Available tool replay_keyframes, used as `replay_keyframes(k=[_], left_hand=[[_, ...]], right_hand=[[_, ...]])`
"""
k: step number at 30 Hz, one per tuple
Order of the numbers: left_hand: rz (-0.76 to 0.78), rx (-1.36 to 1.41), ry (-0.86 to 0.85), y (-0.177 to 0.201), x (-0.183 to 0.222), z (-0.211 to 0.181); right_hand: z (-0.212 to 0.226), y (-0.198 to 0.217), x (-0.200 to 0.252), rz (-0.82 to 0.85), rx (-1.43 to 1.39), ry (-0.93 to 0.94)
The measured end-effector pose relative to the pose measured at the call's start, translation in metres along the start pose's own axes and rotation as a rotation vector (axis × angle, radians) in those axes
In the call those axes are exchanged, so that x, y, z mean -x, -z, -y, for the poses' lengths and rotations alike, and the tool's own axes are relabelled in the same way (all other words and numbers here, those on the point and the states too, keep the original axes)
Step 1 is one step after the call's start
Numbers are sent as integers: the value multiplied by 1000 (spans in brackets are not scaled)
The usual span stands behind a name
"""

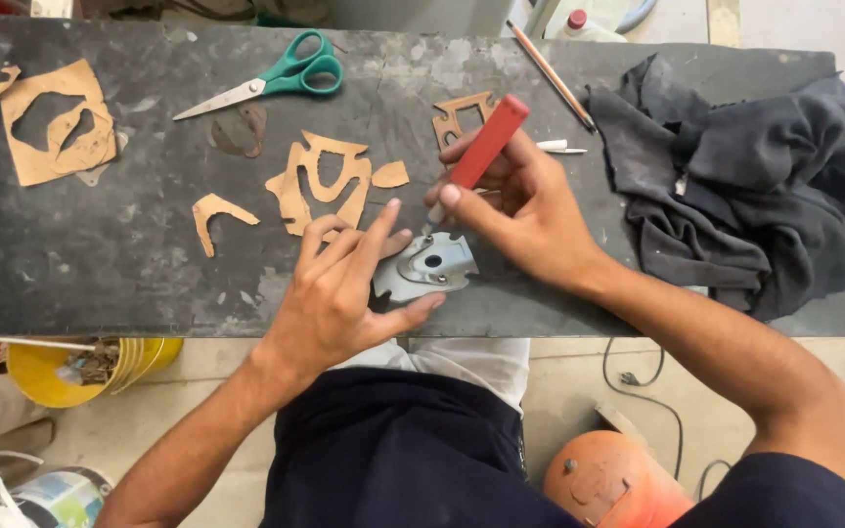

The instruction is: Tracing a metal part onto gasket material and cutting it out precisely using a utility knife and scissors.

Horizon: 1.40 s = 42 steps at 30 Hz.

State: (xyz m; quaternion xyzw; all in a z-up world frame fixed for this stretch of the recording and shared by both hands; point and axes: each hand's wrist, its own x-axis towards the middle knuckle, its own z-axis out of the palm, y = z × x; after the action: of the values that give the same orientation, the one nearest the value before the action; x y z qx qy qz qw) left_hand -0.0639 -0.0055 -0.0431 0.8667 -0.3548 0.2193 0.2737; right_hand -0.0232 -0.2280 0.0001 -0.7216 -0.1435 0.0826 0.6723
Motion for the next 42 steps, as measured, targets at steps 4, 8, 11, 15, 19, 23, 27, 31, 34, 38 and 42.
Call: replay_keyframes(k=[4,8,11,15,19,23,27,31,34,38,42], left_hand=[[9,16,8,-1,0,4],[34,52,42,2,2,4],[38,46,42,1,2,7],[29,78,52,-1,5,8],[9,114,66,-3,4,9],[-10,112,75,-4,4,10],[4,158,108,-4,5,11],[21,190,149,-2,3,11],[33,217,178,0,1,10],[33,233,185,3,0,9],[96,236,186,5,2,10]], right_hand=[[4,-7,2,30,100,123],[-12,-3,13,46,170,241],[-20,4,22,21,221,365],[-33,8,29,-3,453,651],[-28,6,29,-14,482,579],[-19,8,20,48,338,403],[-21,19,11,122,151,165],[-31,32,7,219,-327,-75],[-31,36,1,23,-377,-290],[-8,37,-9,-47,-219,-343],[10,47,-13,217,269,-141]])
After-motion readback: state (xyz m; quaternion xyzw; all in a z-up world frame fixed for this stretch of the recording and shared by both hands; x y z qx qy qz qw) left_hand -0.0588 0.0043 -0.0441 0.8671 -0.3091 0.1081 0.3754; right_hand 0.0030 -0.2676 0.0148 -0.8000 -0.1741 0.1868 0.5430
